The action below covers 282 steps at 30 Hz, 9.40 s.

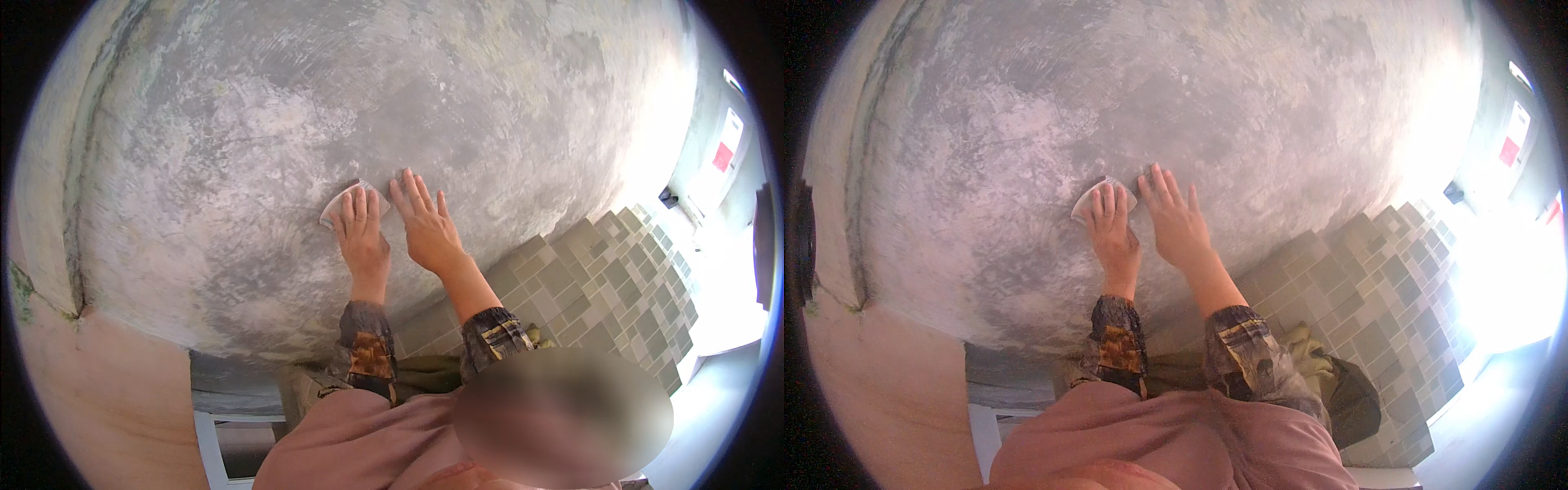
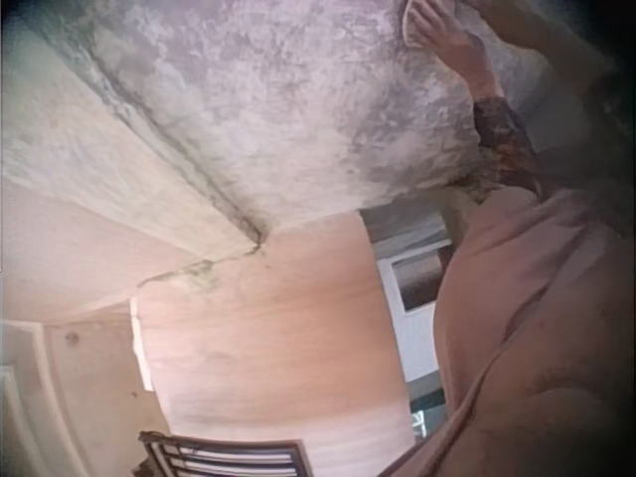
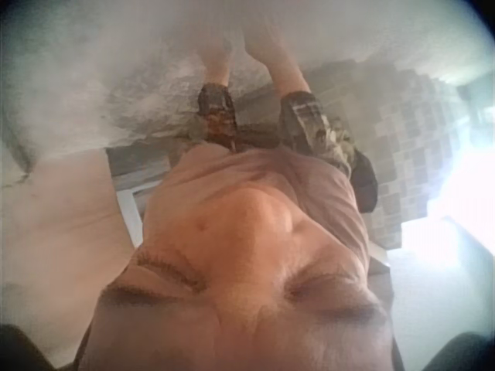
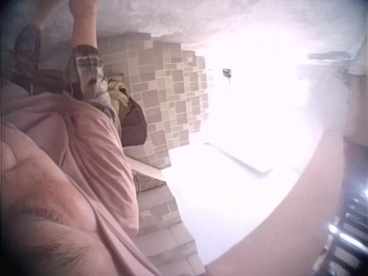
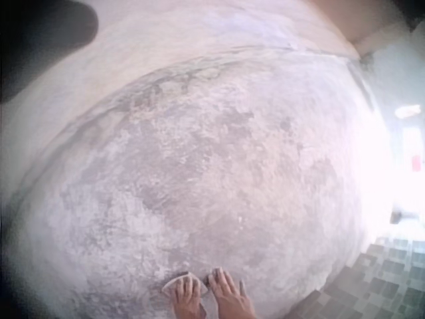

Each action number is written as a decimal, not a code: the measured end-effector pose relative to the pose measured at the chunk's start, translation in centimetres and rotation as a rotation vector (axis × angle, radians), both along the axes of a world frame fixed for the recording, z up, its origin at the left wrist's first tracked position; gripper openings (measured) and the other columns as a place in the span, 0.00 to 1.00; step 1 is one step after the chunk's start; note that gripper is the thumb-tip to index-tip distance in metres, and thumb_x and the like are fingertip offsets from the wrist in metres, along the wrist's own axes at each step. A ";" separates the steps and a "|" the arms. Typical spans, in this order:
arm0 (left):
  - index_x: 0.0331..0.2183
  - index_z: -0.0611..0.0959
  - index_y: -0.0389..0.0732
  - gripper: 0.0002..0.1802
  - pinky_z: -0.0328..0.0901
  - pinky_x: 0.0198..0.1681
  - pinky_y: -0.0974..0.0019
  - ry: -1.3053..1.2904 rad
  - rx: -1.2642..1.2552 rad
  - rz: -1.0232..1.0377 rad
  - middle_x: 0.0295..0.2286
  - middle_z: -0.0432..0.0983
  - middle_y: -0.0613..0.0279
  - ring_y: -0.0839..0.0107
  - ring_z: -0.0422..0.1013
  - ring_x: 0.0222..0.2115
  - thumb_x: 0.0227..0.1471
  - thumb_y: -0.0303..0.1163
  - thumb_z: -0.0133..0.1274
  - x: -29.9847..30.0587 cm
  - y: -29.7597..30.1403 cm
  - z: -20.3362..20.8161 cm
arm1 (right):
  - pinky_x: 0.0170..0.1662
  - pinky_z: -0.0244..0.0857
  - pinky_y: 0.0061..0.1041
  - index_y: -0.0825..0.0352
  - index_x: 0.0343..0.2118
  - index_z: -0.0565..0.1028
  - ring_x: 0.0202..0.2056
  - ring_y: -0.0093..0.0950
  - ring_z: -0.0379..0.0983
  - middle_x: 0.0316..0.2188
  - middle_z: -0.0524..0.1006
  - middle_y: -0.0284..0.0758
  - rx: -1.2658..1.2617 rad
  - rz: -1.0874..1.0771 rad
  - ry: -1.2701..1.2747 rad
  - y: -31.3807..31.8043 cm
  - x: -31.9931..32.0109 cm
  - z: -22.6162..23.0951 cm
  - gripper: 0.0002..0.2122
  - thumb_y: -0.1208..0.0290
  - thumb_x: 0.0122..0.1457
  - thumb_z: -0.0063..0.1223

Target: The person smooths a ceiling surface using a small rectangular tool held in the right hand while the left hand supports the motion. The person repeatedly rubs the tool across the ceiling in overlapping strokes, gradually covering more area.

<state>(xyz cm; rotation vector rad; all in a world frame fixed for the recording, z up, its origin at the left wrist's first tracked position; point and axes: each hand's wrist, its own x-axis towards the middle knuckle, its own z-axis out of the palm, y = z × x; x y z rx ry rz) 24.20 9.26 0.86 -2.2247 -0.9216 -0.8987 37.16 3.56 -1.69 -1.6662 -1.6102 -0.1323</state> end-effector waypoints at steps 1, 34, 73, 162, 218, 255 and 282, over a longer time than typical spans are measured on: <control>0.59 0.70 0.44 0.33 0.41 0.67 0.44 -0.014 0.009 0.005 0.62 0.60 0.58 0.58 0.50 0.65 0.51 0.17 0.46 0.0 0.2 -0.1 | 0.66 0.47 0.51 0.61 0.67 0.52 0.69 0.37 0.42 0.70 0.45 0.39 0.001 0.002 0.001 0.0 0.0 0.0 0.36 0.80 0.52 0.47; 0.61 0.68 0.46 0.34 0.41 0.66 0.41 0.005 -0.096 -0.005 0.62 0.57 0.59 0.57 0.51 0.64 0.50 0.20 0.48 -2.1 -0.2 -4.5 | 0.66 0.49 0.48 0.53 0.67 0.55 0.68 0.35 0.47 0.69 0.48 0.31 0.001 -0.002 0.010 -0.7 1.2 0.3 0.34 0.81 0.55 0.45; 0.62 0.65 0.45 0.35 0.36 0.67 0.40 -0.021 -0.095 -0.068 0.64 0.51 0.51 0.47 0.43 0.66 0.51 0.18 0.44 -2.6 0.4 -4.7 | 0.68 0.49 0.38 0.66 0.65 0.55 0.67 0.37 0.49 0.68 0.52 0.37 0.185 0.012 -0.015 0.7 0.8 -1.2 0.31 0.82 0.55 0.43; 0.62 0.65 0.46 0.32 0.44 0.66 0.46 0.210 -0.188 -0.136 0.63 0.55 0.64 0.64 0.51 0.65 0.55 0.24 0.46 -3.2 -0.1 -8.5 | 0.67 0.51 0.41 0.59 0.67 0.53 0.68 0.31 0.49 0.69 0.48 0.29 0.019 0.022 -0.029 -0.5 1.7 0.0 0.34 0.77 0.56 0.49; 0.61 0.67 0.47 0.27 0.44 0.68 0.54 0.520 -0.396 -0.150 0.64 0.54 0.69 0.70 0.48 0.65 0.59 0.29 0.43 -6.0 0.0 -13.0 | 0.68 0.51 0.37 0.58 0.67 0.52 0.68 0.32 0.46 0.70 0.47 0.32 -0.008 0.028 0.010 -0.7 1.3 0.6 0.40 0.93 0.49 0.36; 0.60 0.67 0.44 0.27 0.49 0.66 0.53 0.479 -0.348 -0.194 0.64 0.54 0.66 0.70 0.48 0.65 0.59 0.31 0.42 -4.7 0.2 -13.2 | 0.70 0.41 0.46 0.49 0.68 0.50 0.70 0.32 0.39 0.71 0.43 0.31 -0.127 0.037 -0.282 -0.6 2.5 -4.2 0.41 0.88 0.51 0.43; 0.59 0.69 0.45 0.25 0.44 0.68 0.50 0.600 -0.581 -0.165 0.63 0.55 0.67 0.69 0.47 0.65 0.60 0.29 0.40 -4.5 -0.2 -14.7 | 0.69 0.41 0.48 0.49 0.68 0.50 0.70 0.31 0.40 0.70 0.44 0.31 -0.146 0.017 -0.315 -0.9 2.6 -4.1 0.40 0.86 0.52 0.44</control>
